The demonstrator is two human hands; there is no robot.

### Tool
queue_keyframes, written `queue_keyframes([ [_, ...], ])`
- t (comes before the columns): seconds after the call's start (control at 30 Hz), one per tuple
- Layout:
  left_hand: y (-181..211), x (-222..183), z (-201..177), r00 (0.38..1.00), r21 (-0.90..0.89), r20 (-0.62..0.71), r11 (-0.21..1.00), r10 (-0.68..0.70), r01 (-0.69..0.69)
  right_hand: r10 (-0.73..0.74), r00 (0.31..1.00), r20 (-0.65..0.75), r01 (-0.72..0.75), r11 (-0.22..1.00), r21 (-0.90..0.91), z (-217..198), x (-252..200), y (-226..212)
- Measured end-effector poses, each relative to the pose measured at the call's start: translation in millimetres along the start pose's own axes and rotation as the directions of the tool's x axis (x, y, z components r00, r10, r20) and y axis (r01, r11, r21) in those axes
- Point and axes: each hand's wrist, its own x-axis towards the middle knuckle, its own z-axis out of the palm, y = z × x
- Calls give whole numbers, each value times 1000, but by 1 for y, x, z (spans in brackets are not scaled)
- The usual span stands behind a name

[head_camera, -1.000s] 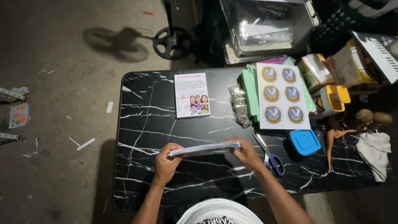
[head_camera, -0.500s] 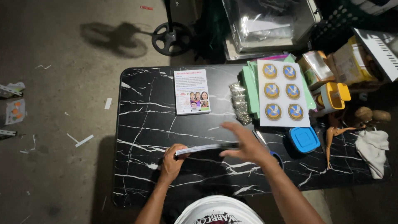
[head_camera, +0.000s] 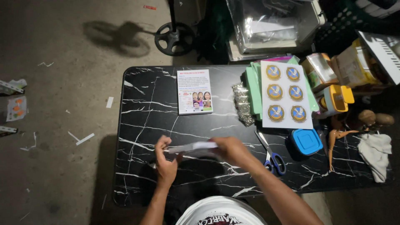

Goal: Collating printed flyers and cutting sheets of circular logos with scissors.

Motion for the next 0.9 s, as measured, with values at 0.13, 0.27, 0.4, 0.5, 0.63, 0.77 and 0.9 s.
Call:
queue_keyframes([
  [0.13, -23, -12, 13, 963, -313, 219, 924, -154, 219, -536, 823, -188, 556, 827, 79, 28, 25, 96],
  [0.27, -33, -22, 29, 938, -52, 331, 990, -105, 129, -301, 933, -196, 359, 792, 494, 57, 36, 133],
  [0.4, -8, -13, 46, 957, -123, 259, 987, 132, -103, -327, 834, -445, 459, 859, 229, 74, 37, 127],
  [0.5, 0, -10, 49, 942, -140, 209, 962, 262, -236, -240, 825, -512, 470, 794, 385, 86, 44, 124],
  [0.63, -12, -16, 49, 962, -141, 198, 976, 189, -163, -292, 786, -545, 569, 686, 453, 87, 50, 118],
  [0.77, -18, -19, 50, 958, -132, 221, 979, 181, -155, -378, 745, -549, 612, 714, 339, 85, 53, 122],
  [0.9, -45, -29, 48, 960, -157, 274, 987, 52, -8, -413, 704, -578, 680, 628, 379, 100, 56, 136],
])
